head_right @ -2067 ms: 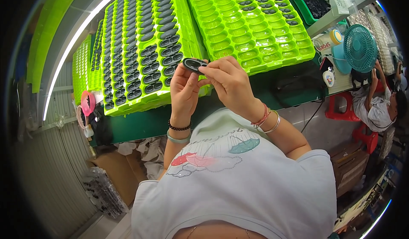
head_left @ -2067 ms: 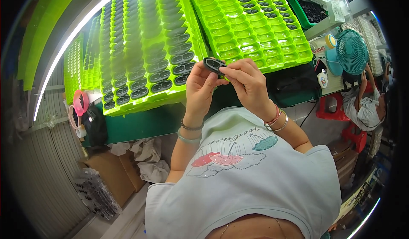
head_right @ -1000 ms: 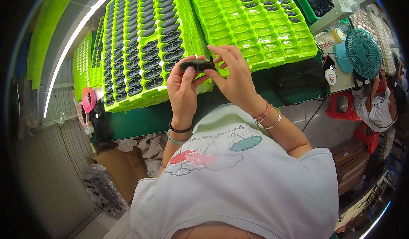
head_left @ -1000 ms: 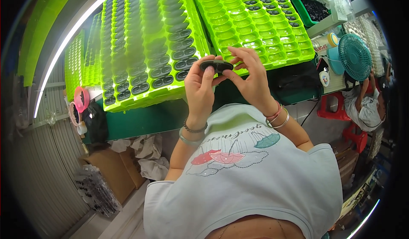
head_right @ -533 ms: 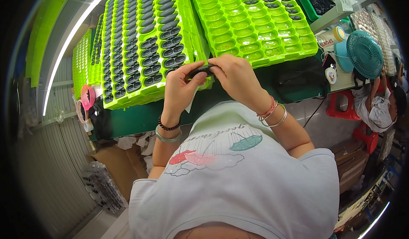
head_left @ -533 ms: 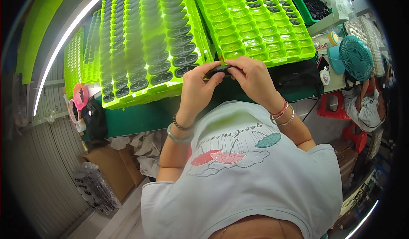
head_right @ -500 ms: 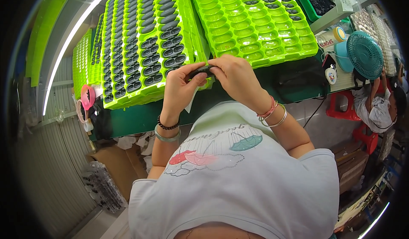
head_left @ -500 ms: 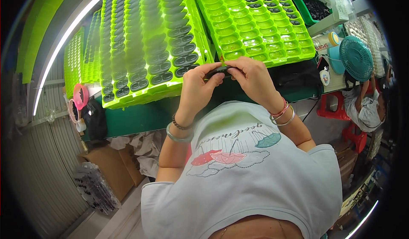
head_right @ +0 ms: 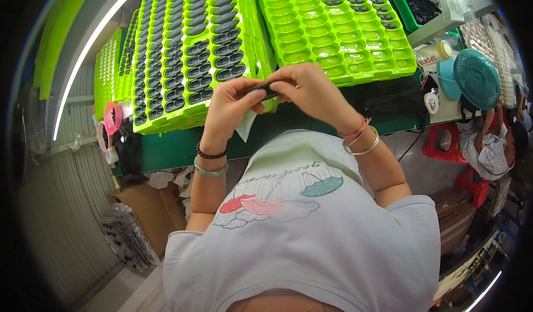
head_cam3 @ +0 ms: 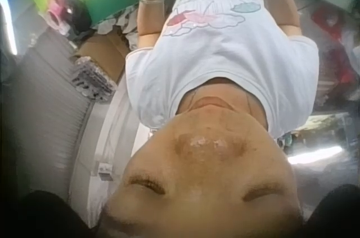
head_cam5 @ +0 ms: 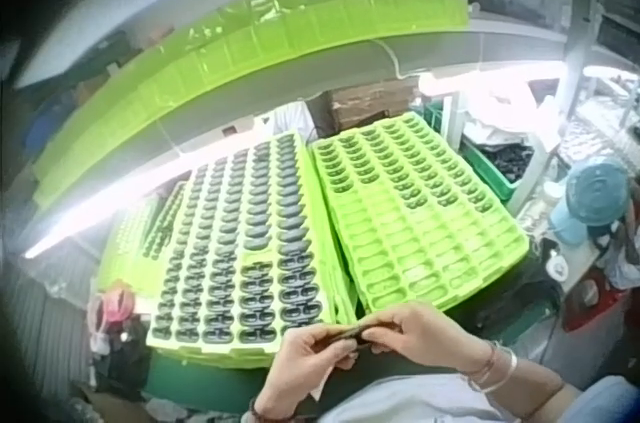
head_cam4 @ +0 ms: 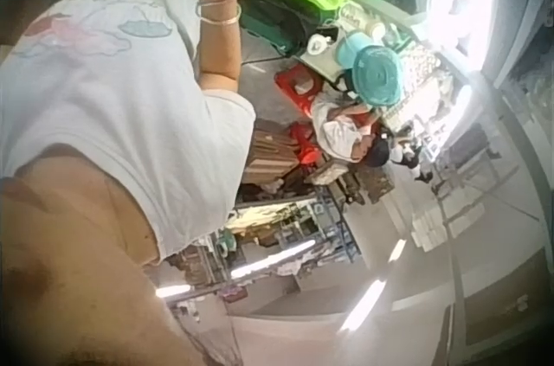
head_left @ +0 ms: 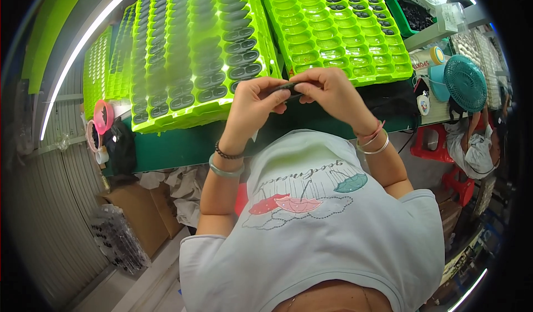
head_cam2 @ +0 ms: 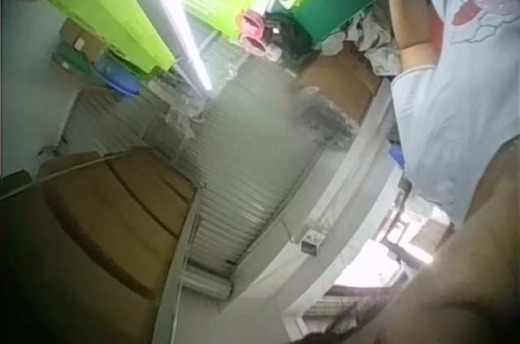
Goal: The person assembles small black plastic components by hand, then organizes them into a green tray.
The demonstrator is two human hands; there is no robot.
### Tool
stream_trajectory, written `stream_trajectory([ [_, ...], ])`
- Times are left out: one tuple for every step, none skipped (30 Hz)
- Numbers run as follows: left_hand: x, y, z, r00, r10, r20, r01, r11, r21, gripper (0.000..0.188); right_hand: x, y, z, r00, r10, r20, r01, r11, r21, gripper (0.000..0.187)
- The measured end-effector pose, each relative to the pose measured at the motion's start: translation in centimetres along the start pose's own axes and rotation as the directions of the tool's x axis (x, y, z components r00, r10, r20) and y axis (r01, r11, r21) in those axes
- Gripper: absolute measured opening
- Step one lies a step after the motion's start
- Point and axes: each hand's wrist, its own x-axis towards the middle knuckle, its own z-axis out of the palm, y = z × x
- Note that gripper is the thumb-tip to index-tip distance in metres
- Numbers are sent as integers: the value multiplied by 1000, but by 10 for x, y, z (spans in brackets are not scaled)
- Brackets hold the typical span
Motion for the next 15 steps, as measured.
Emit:
stream_trajectory([
  [0, 1, -4, 999, -15, 34, 17, 998, -66, 19, 3, -1, -6, 998, 38, 59, -45, 992, 115, 23],
  [-2, 1, -7, 998, -18, 63, 25, 994, -102, 23, 5, -1, -8, 996, 63, 68, -76, 977, 200, 23],
  [-4, 2, -8, 998, -16, 58, 22, 994, -103, 23, 6, -1, -9, 993, 87, 81, -107, 953, 282, 24],
  [-6, 5, -8, 998, -39, 58, 47, 988, -146, 24, 6, -1, -9, 993, 85, 85, -106, 954, 281, 24],
  [-7, 7, -8, 996, -62, 60, 72, 979, -189, 25, 6, -3, -8, 993, 88, 78, -108, 946, 306, 24],
  [-9, 8, -8, 997, -61, 56, 71, 979, -191, 25, 5, -4, -8, 993, 92, 72, -111, 937, 330, 25],
  [-9, 10, -8, 997, -48, 56, 59, 973, -225, 26, 4, -5, -7, 993, 92, 76, -112, 938, 329, 25],
  [-10, 10, -8, 998, -34, 56, 48, 965, -258, 27, 3, -6, -6, 995, 88, 52, -101, 935, 341, 24],
  [-11, 10, -7, 998, -36, 54, 48, 965, -260, 27, 2, -7, -4, 996, 85, 27, -89, 931, 354, 24],
  [-13, 9, -5, 1000, 21, 11, -19, 976, -219, 27, 1, -6, -2, 996, 87, 29, -92, 931, 354, 24],
  [-14, 8, -2, 996, 80, -29, -84, 981, -175, 27, 1, -5, 1, 998, 48, -32, -34, 935, 353, 23],
  [-15, 7, 1, 996, 79, -30, -83, 981, -176, 27, 1, -4, 4, 996, 8, -92, 25, 937, 348, 23],
  [-15, 6, 5, 990, 108, -86, -121, 979, -165, 27, 2, -3, 6, 996, 9, -92, 24, 937, 348, 23],
  [-13, 5, 8, 980, 138, -142, -159, 976, -151, 26, 3, -3, 8, 997, 39, -61, -13, 924, 381, 22],
  [-13, 1, 10, 981, 137, -141, -158, 976, -152, 26, 2, -3, 10, 997, 69, -29, -51, 909, 413, 21],
])
